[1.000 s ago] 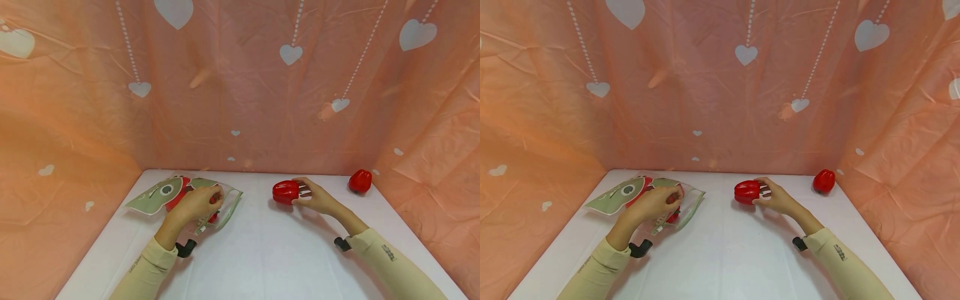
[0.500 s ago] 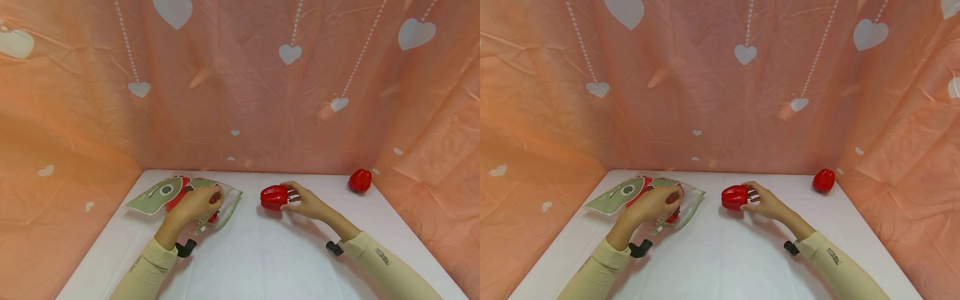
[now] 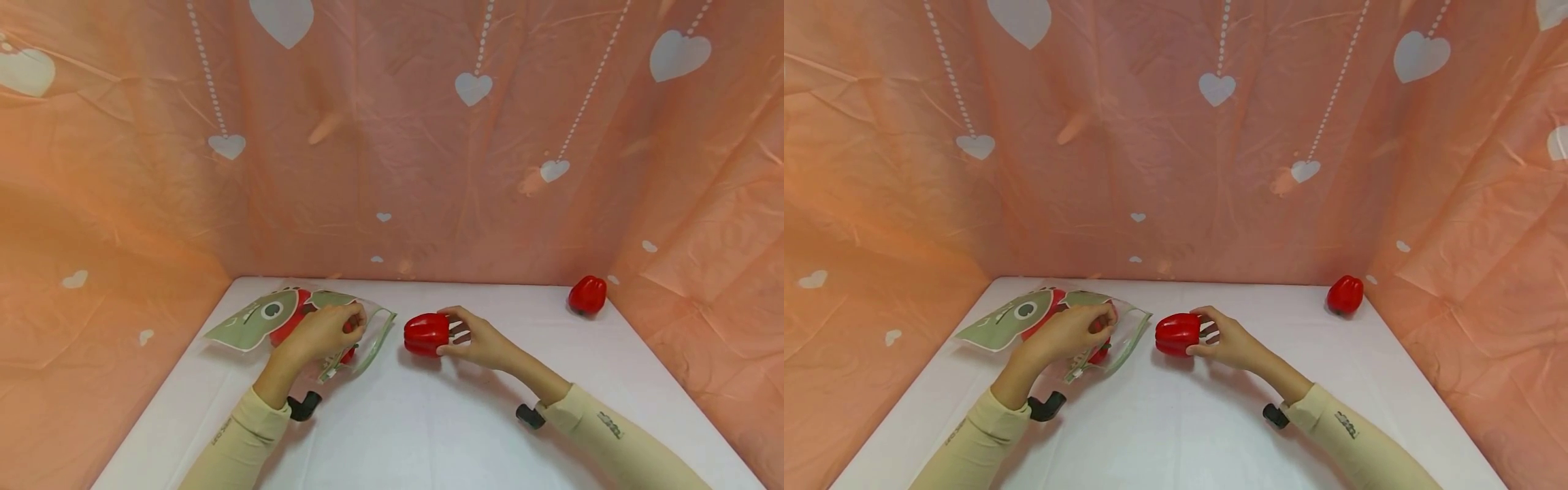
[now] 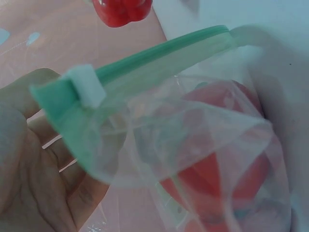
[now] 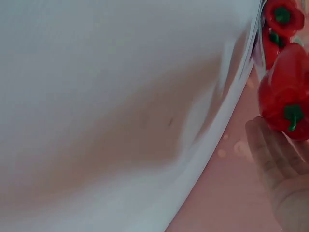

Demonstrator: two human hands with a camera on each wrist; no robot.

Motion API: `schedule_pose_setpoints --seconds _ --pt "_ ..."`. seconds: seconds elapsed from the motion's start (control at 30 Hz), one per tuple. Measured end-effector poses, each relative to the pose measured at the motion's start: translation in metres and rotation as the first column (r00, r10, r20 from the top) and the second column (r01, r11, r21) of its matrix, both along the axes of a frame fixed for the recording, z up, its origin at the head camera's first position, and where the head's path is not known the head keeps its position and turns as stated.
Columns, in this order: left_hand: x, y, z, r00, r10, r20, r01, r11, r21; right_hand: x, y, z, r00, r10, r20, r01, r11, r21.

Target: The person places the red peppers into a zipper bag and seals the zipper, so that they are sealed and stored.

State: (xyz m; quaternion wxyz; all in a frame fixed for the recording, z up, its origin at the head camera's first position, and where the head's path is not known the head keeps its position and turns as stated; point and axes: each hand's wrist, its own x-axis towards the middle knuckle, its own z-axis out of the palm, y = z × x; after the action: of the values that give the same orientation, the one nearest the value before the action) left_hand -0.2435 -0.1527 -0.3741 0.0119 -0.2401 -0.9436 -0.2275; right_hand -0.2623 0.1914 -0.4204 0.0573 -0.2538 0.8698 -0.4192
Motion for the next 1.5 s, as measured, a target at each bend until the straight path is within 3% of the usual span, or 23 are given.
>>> schedule_pose_setpoints --seconds 0.27,0.47,0.63,1.5 --pt "0.000 0.001 -0.001 1.000 0.005 0.006 -0.005 1.000 -0.003 0.009 -0.021 -0.003 0.999 -0.030 0.045 0.032 0.999 -0.044" --pt "0.001 0.002 -0.001 1.000 0.011 0.005 -0.011 1.000 -0.005 0.013 -0.034 -0.006 0.990 -0.010 0.142 0.030 0.990 -0.140" --pt "0.002 0.003 0.001 1.000 0.027 0.016 -0.027 1.000 -0.004 0.016 -0.045 -0.008 0.985 0.015 0.171 0.017 0.983 -0.184" --pt "0.003 0.007 -0.002 0.999 0.042 -0.028 -0.042 0.999 -0.022 0.023 -0.092 -0.016 0.960 0.013 0.279 0.049 0.975 -0.217"
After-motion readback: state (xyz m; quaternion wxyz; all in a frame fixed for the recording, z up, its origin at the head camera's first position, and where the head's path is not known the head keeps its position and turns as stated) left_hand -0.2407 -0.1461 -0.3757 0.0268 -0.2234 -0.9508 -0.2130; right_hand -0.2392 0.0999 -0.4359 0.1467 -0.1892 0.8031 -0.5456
